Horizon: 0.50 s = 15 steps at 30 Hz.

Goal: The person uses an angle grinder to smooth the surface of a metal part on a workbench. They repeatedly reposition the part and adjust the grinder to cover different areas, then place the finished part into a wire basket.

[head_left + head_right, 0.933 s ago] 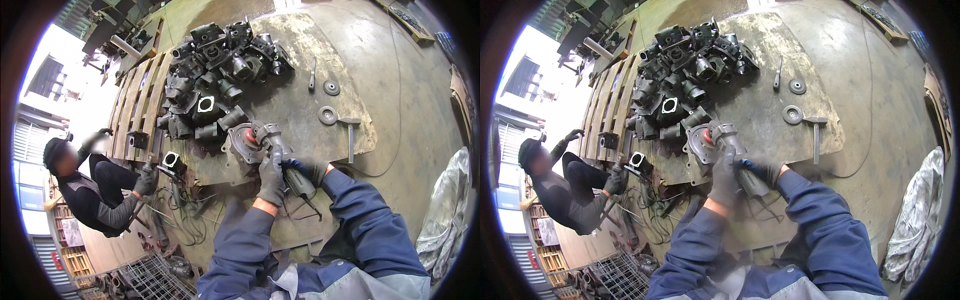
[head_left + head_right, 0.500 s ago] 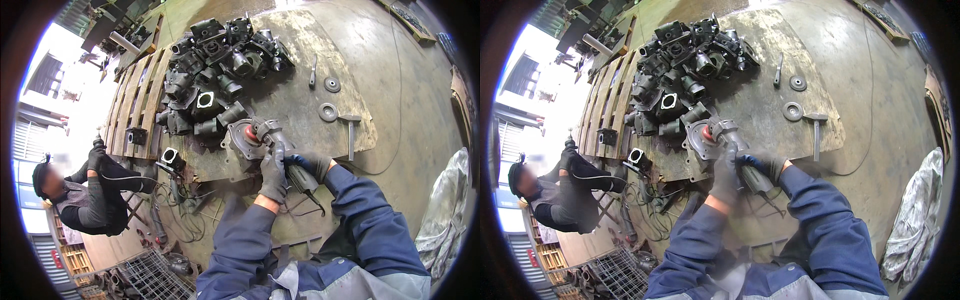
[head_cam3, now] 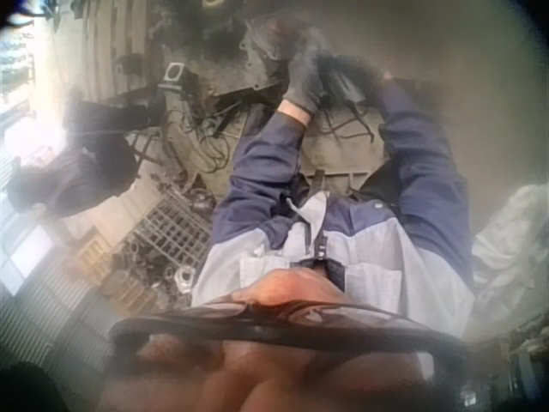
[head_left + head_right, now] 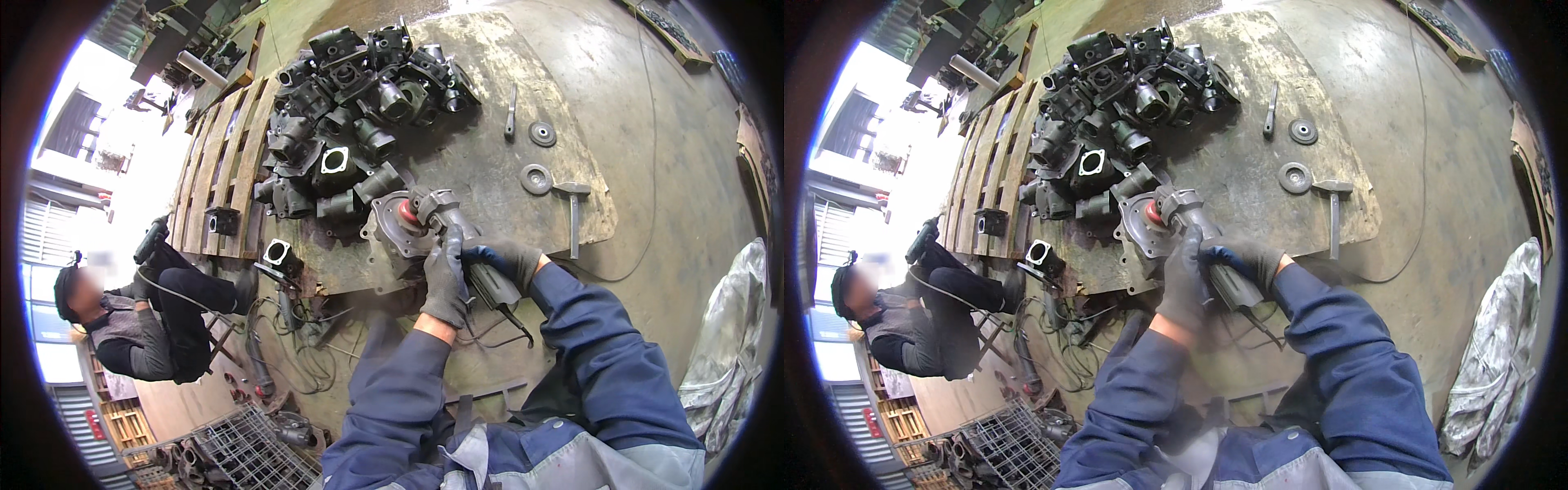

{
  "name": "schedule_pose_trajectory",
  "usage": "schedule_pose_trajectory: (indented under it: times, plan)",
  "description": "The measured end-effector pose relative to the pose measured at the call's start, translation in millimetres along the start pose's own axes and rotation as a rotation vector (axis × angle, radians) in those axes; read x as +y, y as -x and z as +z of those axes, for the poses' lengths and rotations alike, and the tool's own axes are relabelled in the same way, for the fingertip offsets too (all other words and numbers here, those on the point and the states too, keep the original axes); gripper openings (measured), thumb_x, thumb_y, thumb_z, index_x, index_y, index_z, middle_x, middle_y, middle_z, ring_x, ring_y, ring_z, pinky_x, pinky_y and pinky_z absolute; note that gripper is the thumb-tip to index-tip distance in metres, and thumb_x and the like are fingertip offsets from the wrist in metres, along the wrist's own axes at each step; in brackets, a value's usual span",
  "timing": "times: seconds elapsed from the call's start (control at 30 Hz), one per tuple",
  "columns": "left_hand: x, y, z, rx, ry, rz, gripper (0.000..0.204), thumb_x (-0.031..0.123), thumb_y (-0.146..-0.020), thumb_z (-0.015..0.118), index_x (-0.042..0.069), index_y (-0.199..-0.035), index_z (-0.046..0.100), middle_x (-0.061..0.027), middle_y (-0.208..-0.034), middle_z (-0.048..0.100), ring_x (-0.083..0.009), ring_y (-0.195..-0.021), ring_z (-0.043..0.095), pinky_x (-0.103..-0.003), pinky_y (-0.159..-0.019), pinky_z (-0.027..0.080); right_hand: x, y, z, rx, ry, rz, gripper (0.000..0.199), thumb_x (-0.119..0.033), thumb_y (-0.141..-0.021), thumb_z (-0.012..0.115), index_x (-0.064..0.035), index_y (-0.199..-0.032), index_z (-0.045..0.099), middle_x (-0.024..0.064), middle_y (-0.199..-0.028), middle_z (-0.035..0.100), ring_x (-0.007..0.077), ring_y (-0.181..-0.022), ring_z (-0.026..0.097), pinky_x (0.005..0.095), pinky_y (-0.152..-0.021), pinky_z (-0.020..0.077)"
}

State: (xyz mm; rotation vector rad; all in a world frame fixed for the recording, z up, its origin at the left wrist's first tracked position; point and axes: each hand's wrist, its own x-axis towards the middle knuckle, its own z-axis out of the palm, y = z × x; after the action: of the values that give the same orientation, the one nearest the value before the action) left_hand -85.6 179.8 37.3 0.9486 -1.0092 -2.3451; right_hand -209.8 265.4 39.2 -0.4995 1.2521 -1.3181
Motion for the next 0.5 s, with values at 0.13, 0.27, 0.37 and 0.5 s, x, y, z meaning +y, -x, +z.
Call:
schedule_pose_trajectory:
  times: [0.13, 0.27, 0.37, 0.5]
  plan:
    - [9.1, -3.0, 2.0, -0.046, 0.063, -0.012, 0.036, 0.034, -0.11, 0.064, 0.001, -0.125, 0.07, -0.0059, -0.109, 0.073, -0.0157, -0.093, 0.069, -0.033, -0.086, 0.057, -5.0, -10.1, -3.6, 0.018, 0.024, 0.009, 0.045, -0.024, -0.091, 0.077, 0.0004, -0.127, 0.066, 0.0105, -0.102, 0.074, 0.0194, -0.086, 0.073, 0.0342, -0.075, 0.0613]
    - [3.7, -11.6, -0.3, -0.064, 0.157, -0.052, 0.035, 0.035, -0.111, 0.063, 0.003, -0.123, 0.07, -0.0061, -0.108, 0.073, -0.0154, -0.092, 0.07, -0.033, -0.085, 0.058, -11.8, -9.7, -6.4, -0.044, 0.005, 0.091, 0.047, -0.028, -0.091, 0.079, 0.0001, -0.126, 0.067, 0.0117, -0.104, 0.074, 0.0208, -0.087, 0.074, 0.035, -0.075, 0.0618]
    - [-8.3, -14.7, -5.7, -0.099, 0.1, -0.042, 0.039, 0.039, -0.111, 0.062, 0.003, -0.126, 0.069, -0.0065, -0.109, 0.073, -0.0146, -0.093, 0.069, -0.032, -0.086, 0.057, -12.8, -3.1, -8.4, -0.028, 0.13, -0.088, 0.043, -0.029, -0.095, 0.077, -0.0024, -0.127, 0.067, 0.0122, -0.104, 0.074, 0.0202, -0.087, 0.074, 0.0363, -0.075, 0.0628]
    - [-20.5, -17.9, -10.4, -0.042, -0.061, 0.003, 0.044, 0.04, -0.111, 0.063, 0.001, -0.13, 0.068, -0.0067, -0.109, 0.071, -0.014, -0.096, 0.065, -0.031, -0.09, 0.053, -7.7, -1.5, -11.3, -0.004, -0.068, 0.051, 0.041, -0.028, -0.097, 0.076, -0.0011, -0.126, 0.068, 0.0112, -0.105, 0.075, 0.0186, -0.086, 0.074, 0.0358, -0.076, 0.0627]
